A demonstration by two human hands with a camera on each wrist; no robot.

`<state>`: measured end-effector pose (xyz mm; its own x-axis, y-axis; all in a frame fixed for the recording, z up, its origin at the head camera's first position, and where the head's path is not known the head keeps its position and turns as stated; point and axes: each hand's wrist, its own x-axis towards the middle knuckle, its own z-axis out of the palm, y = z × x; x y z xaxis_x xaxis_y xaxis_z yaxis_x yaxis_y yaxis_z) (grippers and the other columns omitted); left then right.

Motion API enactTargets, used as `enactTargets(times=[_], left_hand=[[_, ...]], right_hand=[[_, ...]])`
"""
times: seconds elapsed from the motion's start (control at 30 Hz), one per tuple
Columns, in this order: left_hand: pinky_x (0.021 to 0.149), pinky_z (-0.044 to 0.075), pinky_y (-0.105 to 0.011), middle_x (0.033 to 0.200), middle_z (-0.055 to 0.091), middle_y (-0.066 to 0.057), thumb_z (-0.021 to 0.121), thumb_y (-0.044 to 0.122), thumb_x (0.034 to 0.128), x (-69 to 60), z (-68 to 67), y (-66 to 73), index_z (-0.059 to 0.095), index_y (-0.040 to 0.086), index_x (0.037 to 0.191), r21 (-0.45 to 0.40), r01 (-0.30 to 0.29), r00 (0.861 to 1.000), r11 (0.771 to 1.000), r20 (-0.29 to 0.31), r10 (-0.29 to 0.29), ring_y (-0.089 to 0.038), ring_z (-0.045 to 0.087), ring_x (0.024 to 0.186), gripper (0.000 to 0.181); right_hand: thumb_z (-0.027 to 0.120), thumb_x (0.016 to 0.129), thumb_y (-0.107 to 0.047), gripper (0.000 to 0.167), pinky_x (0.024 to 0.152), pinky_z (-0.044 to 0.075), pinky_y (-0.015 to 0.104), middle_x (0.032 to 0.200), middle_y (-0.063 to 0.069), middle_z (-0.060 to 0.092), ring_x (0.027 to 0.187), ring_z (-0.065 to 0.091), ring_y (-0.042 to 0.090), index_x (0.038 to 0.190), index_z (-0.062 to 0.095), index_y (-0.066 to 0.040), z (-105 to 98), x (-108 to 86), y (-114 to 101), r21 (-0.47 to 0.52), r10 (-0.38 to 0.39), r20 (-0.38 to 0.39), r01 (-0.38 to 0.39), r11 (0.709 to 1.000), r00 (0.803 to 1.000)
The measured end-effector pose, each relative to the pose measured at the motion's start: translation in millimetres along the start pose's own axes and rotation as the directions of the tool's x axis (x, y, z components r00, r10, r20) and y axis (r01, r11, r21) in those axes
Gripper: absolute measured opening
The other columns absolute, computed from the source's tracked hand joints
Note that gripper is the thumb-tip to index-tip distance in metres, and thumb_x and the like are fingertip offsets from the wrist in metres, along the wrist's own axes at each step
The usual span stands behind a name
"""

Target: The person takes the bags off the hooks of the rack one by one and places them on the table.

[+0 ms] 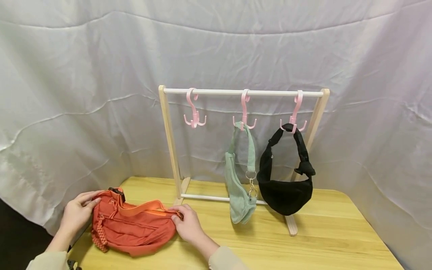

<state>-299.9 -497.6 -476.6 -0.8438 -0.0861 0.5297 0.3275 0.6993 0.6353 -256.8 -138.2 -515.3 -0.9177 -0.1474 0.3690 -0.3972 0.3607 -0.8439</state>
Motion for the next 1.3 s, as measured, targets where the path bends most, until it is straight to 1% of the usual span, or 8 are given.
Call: enactTargets(times=[0.33,0.5,0.63,0.87,0.97,1.07,1.13,1.3], left_hand=[[0.075,0.038,-0.007,0.102,0.074,0.001,0.077,0.002,0.0906,-4.2,0.8,-8.5,0.081,0.004,0.107,0.144,-0.051,0.999,0.988,0.009,0.050,0.034,0.033,0.094,0.017],[0.072,0.043,-0.015,0.109,0.074,-0.020,0.076,0.002,0.0906,-5.7,-1.4,-10.9,0.081,0.003,0.108,0.196,-0.039,0.997,0.980,0.071,0.026,0.017,0.050,0.094,0.018],[0.070,0.045,-0.017,0.109,0.074,-0.023,0.076,0.001,0.0898,-4.6,-1.7,-12.9,0.080,0.000,0.108,0.211,-0.039,0.993,0.977,0.114,0.015,-0.006,0.063,0.091,0.018],[0.070,0.044,-0.016,0.104,0.075,-0.021,0.075,-0.003,0.0877,-4.8,2.2,-12.6,0.081,0.001,0.104,0.213,-0.068,0.992,0.975,0.117,0.043,-0.004,0.062,0.088,0.018],[0.076,0.052,-0.028,0.106,0.075,-0.022,0.074,-0.003,0.0894,-3.8,3.5,-12.8,0.081,0.001,0.106,0.218,-0.058,0.988,0.974,0.152,0.025,-0.026,0.070,0.095,0.018],[0.086,0.055,-0.052,0.110,0.073,-0.028,0.071,-0.001,0.0923,-2.8,2.9,-12.4,0.079,-0.002,0.111,0.217,-0.026,0.976,0.976,0.215,-0.022,-0.052,0.066,0.106,0.020],[0.089,0.052,-0.065,0.113,0.070,-0.032,0.070,0.000,0.0939,-2.6,2.1,-12.6,0.077,-0.004,0.114,0.219,-0.003,0.966,0.976,0.253,-0.054,-0.056,0.063,0.109,0.022],[0.089,0.050,-0.069,0.119,0.065,-0.038,0.066,0.003,0.0964,-3.7,0.7,-13.9,0.075,-0.006,0.118,0.244,0.039,0.939,0.969,0.323,-0.119,-0.059,0.061,0.111,0.025]], right_hand=[[0.069,0.098,-0.006,0.024,0.102,0.053,0.036,0.116,0.003,0.069,0.113,0.065,0.019,0.121,0.075,-0.009,8.6,4.2,11.3,-0.054,0.008,0.015,-0.007,0.999,1.000],[0.067,0.097,-0.002,0.029,0.105,0.051,0.039,0.122,0.007,0.070,0.117,0.065,0.023,0.124,0.074,-0.007,10.3,2.5,15.5,-0.071,0.015,0.041,-0.012,0.997,0.999],[0.065,0.095,0.002,0.032,0.103,0.053,0.038,0.121,0.009,0.070,0.116,0.065,0.023,0.125,0.073,-0.005,10.3,1.6,17.1,-0.072,-0.006,0.055,0.010,0.997,0.998],[0.064,0.097,0.002,0.031,0.105,0.052,0.037,0.122,0.007,0.071,0.118,0.065,0.023,0.125,0.073,-0.006,7.3,-0.5,19.8,-0.084,-0.009,0.084,0.016,0.996,0.996],[0.065,0.097,0.003,0.031,0.104,0.052,0.035,0.121,0.006,0.071,0.118,0.065,0.021,0.124,0.073,-0.008,4.9,-1.3,19.4,-0.091,-0.021,0.097,0.030,0.995,0.995],[0.066,0.096,0.003,0.032,0.103,0.052,0.034,0.121,0.006,0.072,0.118,0.065,0.020,0.124,0.074,-0.010,2.5,-2.8,17.8,-0.097,-0.021,0.109,0.032,0.995,0.994],[0.066,0.096,0.003,0.032,0.103,0.052,0.034,0.120,0.005,0.072,0.118,0.065,0.019,0.124,0.074,-0.011,1.5,-3.7,17.2,-0.097,-0.012,0.115,0.023,0.995,0.993],[0.067,0.096,0.002,0.031,0.097,0.054,0.030,0.117,0.003,0.072,0.112,0.065,0.014,0.122,0.075,-0.013,0.9,-5.1,17.6,-0.088,0.014,0.124,-0.003,0.996,0.992]])
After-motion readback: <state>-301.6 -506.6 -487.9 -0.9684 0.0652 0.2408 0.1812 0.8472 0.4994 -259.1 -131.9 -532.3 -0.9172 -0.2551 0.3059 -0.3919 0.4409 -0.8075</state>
